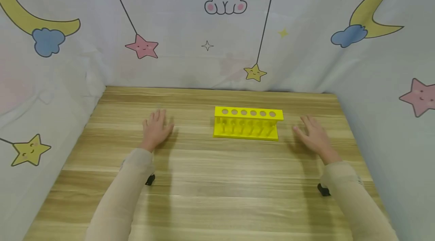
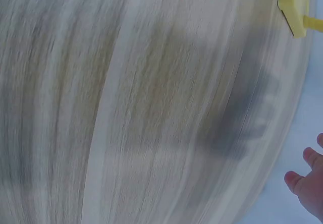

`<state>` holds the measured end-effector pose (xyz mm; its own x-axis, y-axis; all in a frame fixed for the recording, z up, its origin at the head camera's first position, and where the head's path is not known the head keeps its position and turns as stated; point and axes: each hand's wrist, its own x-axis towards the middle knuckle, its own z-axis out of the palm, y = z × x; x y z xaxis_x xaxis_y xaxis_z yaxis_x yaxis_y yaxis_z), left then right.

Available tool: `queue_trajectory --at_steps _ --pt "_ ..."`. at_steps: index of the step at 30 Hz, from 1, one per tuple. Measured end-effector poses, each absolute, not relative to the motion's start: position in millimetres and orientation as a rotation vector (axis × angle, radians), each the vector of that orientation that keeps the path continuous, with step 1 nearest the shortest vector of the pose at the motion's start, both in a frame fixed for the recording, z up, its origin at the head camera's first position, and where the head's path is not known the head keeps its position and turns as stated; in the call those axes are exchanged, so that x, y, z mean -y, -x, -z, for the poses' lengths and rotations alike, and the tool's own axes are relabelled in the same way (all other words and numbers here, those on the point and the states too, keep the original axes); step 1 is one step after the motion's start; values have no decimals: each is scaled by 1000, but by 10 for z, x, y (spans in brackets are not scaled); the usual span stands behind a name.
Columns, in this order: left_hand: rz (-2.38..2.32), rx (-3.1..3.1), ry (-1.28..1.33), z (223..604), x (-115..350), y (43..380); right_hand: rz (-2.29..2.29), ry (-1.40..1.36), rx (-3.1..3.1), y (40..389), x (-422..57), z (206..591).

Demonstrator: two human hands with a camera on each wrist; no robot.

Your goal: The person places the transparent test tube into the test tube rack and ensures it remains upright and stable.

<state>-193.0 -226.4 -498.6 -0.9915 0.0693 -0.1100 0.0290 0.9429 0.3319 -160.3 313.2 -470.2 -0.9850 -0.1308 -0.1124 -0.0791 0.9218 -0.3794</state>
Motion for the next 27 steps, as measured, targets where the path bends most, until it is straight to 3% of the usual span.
queue_trajectory --at_steps 27 --pt "-846 -3158 191 5034 2432 1884 1237 47 -3004 1728 -2754 4699"
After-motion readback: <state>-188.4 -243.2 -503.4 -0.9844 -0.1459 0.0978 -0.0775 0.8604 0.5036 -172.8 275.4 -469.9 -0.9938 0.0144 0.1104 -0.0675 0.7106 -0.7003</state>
